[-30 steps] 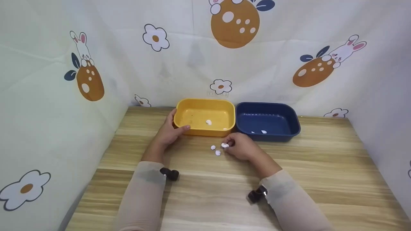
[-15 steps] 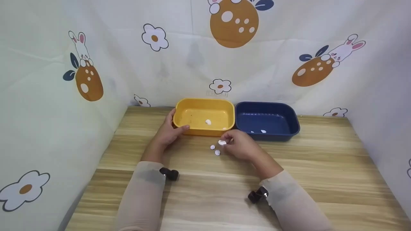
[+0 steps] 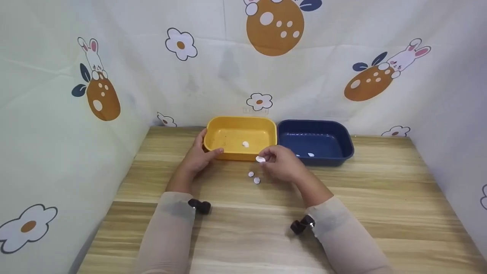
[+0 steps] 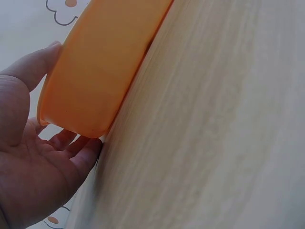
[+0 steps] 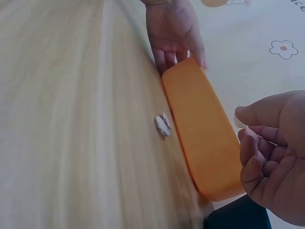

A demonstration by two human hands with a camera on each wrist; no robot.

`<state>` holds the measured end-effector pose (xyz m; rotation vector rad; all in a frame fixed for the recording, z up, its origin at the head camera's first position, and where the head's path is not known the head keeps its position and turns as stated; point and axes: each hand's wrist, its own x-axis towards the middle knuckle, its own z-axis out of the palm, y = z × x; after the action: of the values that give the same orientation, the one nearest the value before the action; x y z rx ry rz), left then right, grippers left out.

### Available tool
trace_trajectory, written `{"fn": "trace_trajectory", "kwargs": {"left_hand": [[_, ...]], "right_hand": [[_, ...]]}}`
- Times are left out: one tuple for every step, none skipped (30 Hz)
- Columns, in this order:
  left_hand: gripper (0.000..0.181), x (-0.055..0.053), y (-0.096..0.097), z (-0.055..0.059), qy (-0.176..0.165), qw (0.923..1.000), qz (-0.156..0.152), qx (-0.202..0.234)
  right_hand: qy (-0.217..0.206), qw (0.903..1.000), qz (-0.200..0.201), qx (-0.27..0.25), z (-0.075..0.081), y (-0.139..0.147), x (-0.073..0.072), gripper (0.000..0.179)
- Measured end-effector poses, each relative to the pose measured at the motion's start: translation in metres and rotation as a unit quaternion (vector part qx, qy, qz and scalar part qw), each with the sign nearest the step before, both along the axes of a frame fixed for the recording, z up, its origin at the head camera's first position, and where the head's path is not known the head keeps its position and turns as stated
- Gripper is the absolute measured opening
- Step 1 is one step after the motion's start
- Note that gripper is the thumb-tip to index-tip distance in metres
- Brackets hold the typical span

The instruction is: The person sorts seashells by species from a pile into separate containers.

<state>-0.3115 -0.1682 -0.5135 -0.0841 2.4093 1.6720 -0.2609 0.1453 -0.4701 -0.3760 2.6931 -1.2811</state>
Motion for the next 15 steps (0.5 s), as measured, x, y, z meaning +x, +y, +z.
{"fn": "trace_trajectory", "kwargs": {"left_hand": [[0.123,0.0,0.0,0.0,0.001,1.0,0.0,-0.002],[0.123,0.0,0.0,0.0,0.002,1.0,-0.001,-0.003],[0.123,-0.001,0.0,0.0,0.003,1.0,-0.001,-0.003],[0.122,-0.001,0.0,0.0,0.004,1.0,-0.001,-0.004],[0.122,-0.001,0.0,0.0,0.005,1.0,0.0,-0.005],[0.123,-0.001,-0.001,0.0,0.005,1.0,0.0,-0.007],[0.124,-0.001,-0.001,0.0,0.005,1.0,0.001,-0.007],[0.125,-0.001,-0.001,0.0,0.005,1.0,0.0,-0.007],[0.126,-0.001,-0.001,0.0,0.005,1.0,0.001,-0.006],[0.128,-0.001,0.0,0.0,0.005,1.0,0.0,-0.006],[0.128,-0.001,0.0,-0.001,0.006,1.0,0.0,-0.004],[0.129,-0.001,0.0,-0.001,0.008,1.0,-0.003,-0.002],[0.129,-0.001,-0.001,-0.001,0.01,0.9999,-0.004,0.0],[0.129,-0.001,-0.001,-0.001,0.012,0.9999,-0.006,0.002],[0.128,-0.001,-0.001,-0.001,0.014,0.9999,-0.006,0.004]], "right_hand": [[0.002,1.0,-0.002,-0.004,0.001,-0.001,-0.002,0.017],[0.002,1.0,-0.004,-0.006,0.002,-0.002,-0.005,0.018],[0.0,0.9999,-0.007,-0.009,0.004,-0.003,-0.008,0.019],[-0.001,0.9999,-0.01,-0.01,0.005,-0.004,-0.011,0.019],[-0.002,0.9999,-0.012,-0.01,0.006,-0.006,-0.014,0.02],[-0.004,0.9998,-0.016,-0.008,0.008,-0.007,-0.017,0.02],[-0.005,0.9998,-0.02,-0.004,0.009,-0.008,-0.021,0.02],[-0.005,0.9997,-0.023,0.001,0.01,-0.009,-0.024,0.02],[-0.004,0.9996,-0.027,0.007,0.011,-0.01,-0.027,0.019],[-0.003,0.9995,-0.028,0.012,0.012,-0.011,-0.029,0.019],[-0.002,0.9994,-0.029,0.017,0.013,-0.011,-0.032,0.019],[0.001,0.9993,-0.029,0.022,0.014,-0.012,-0.034,0.019],[0.003,0.9993,-0.027,0.027,0.015,-0.013,-0.036,0.019],[0.005,0.9992,-0.026,0.031,0.016,-0.014,-0.038,0.019],[0.005,0.9991,-0.025,0.034,0.017,-0.016,-0.04,0.019]]}}
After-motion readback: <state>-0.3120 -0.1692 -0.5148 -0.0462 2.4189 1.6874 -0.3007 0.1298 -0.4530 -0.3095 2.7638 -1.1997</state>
